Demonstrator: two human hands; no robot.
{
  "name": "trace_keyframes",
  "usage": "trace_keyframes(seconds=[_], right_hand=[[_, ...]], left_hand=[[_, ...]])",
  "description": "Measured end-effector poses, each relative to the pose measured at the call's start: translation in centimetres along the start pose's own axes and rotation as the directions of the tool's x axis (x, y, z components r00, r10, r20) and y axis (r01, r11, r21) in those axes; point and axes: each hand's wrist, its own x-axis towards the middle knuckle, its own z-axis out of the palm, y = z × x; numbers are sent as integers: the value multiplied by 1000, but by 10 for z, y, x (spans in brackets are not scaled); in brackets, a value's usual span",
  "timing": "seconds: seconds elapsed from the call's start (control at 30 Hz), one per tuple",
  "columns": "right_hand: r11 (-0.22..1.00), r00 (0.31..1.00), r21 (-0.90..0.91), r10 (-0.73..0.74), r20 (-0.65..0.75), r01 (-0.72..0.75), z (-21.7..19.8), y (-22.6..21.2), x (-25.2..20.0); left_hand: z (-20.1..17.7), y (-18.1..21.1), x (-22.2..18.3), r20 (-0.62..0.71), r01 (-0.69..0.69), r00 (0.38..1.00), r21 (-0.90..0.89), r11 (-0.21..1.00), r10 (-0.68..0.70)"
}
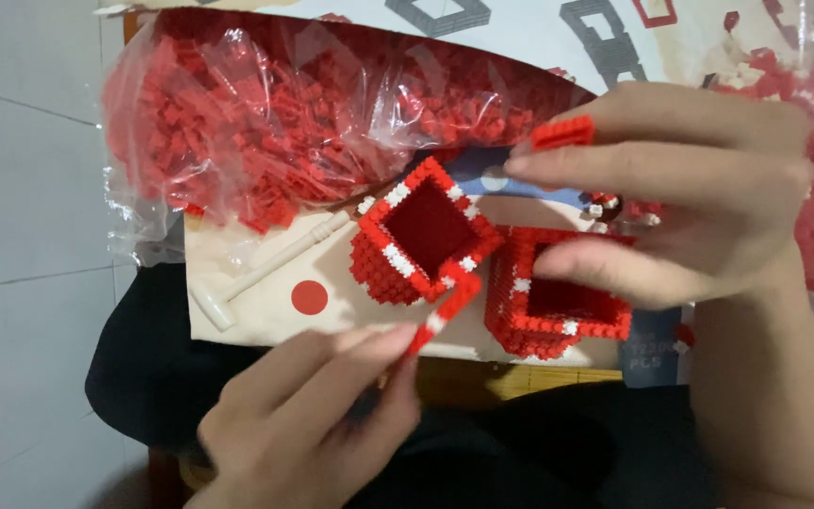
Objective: Assembling a small structure using red and white micro-sized toy building blocks.
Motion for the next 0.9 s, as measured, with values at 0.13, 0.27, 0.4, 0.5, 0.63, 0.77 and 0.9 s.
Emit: trace_keyframes(seconds=[0.13, 0.27, 0.4, 0.5, 0.63, 0.77, 0.9], right_hand=[[992, 988, 35, 118, 95, -122, 5, -8, 4], [988, 976, 30, 146, 163, -153, 6, -9, 8], [984, 967, 10, 175, 184, -179, 8, -11, 10], [979, 966, 29, 192, 175, -200, 9, -12, 9], [979, 963, 28, 194, 185, -203, 8, -8, 7], [976, 963, 38, 205, 175, -214, 9, -10, 8], [971, 962, 68, 216, 167, -230, 10, -11, 12]], left_hand=[[16, -5, 7, -88, -126, 988, -15, 992, 124], [23, -10, 5, -102, -152, 981, 101, 983, 162], [22, -11, 8, -94, -163, 980, 125, 979, 175], [23, -10, 8, -80, -164, 982, 112, 980, 174], [25, -10, 10, -86, -163, 981, 102, 981, 172], [22, -7, 11, -70, -163, 983, 71, 984, 168], [-10, 0, 40, -11, -187, 982, 35, 982, 187]])
